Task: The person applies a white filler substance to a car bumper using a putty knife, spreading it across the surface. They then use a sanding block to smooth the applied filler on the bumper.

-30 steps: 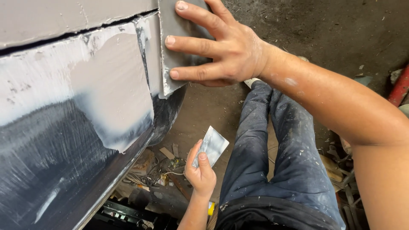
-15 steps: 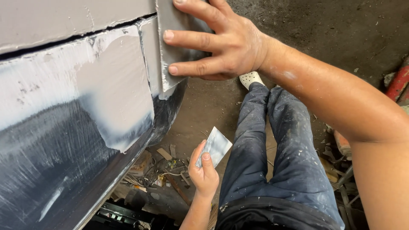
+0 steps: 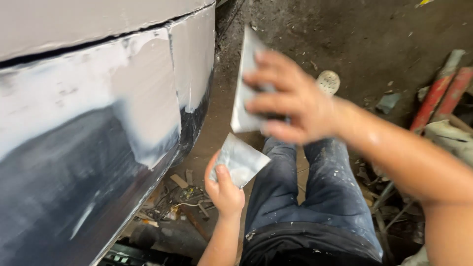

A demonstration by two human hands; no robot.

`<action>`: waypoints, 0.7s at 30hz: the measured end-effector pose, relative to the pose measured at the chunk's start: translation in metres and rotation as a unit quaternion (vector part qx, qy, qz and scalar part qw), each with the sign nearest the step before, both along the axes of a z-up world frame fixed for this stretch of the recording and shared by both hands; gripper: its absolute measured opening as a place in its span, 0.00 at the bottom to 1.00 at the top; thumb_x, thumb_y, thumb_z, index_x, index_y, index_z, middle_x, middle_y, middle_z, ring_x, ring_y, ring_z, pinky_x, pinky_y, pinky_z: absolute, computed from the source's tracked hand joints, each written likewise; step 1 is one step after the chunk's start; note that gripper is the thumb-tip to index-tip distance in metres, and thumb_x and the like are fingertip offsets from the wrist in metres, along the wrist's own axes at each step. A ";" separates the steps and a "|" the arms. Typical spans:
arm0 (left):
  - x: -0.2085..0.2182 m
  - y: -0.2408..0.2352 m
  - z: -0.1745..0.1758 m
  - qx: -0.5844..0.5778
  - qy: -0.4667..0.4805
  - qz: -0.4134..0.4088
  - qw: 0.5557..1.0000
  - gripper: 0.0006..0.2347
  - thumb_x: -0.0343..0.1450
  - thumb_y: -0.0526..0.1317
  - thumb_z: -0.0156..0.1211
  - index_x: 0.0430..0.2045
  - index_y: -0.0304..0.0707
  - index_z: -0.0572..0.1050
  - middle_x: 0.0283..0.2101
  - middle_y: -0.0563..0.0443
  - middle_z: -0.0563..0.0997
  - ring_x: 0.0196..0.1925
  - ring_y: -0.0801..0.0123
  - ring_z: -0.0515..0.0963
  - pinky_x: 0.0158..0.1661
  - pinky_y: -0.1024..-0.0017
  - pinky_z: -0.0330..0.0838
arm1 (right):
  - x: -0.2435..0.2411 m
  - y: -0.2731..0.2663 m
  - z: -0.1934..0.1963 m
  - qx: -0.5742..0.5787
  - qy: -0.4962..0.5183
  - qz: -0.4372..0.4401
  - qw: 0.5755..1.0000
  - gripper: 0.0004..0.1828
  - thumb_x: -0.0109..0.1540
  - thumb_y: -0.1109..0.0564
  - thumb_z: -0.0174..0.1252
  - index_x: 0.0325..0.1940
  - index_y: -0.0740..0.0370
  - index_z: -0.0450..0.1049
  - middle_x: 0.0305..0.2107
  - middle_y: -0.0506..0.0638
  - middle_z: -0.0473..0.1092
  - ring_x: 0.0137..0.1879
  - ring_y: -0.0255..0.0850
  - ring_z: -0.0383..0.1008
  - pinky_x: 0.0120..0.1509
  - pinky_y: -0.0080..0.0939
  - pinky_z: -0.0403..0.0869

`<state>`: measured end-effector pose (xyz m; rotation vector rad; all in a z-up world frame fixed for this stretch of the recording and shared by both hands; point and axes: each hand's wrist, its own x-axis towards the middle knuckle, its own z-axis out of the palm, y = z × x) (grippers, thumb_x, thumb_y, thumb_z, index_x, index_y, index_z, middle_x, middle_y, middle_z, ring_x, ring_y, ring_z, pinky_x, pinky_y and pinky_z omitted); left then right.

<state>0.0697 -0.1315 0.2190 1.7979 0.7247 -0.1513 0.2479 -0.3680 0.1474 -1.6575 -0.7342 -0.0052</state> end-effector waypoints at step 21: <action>0.054 -0.017 0.105 0.079 -0.158 -0.235 0.956 0.11 0.78 0.34 0.54 0.53 0.29 0.76 0.43 0.39 0.81 0.43 0.55 0.83 0.45 0.67 0.78 | -0.113 0.029 0.169 -0.191 0.202 -0.072 0.958 0.27 0.57 0.56 0.64 0.61 0.51 0.76 0.63 0.57 0.67 0.74 0.66 0.59 0.74 0.62 0.62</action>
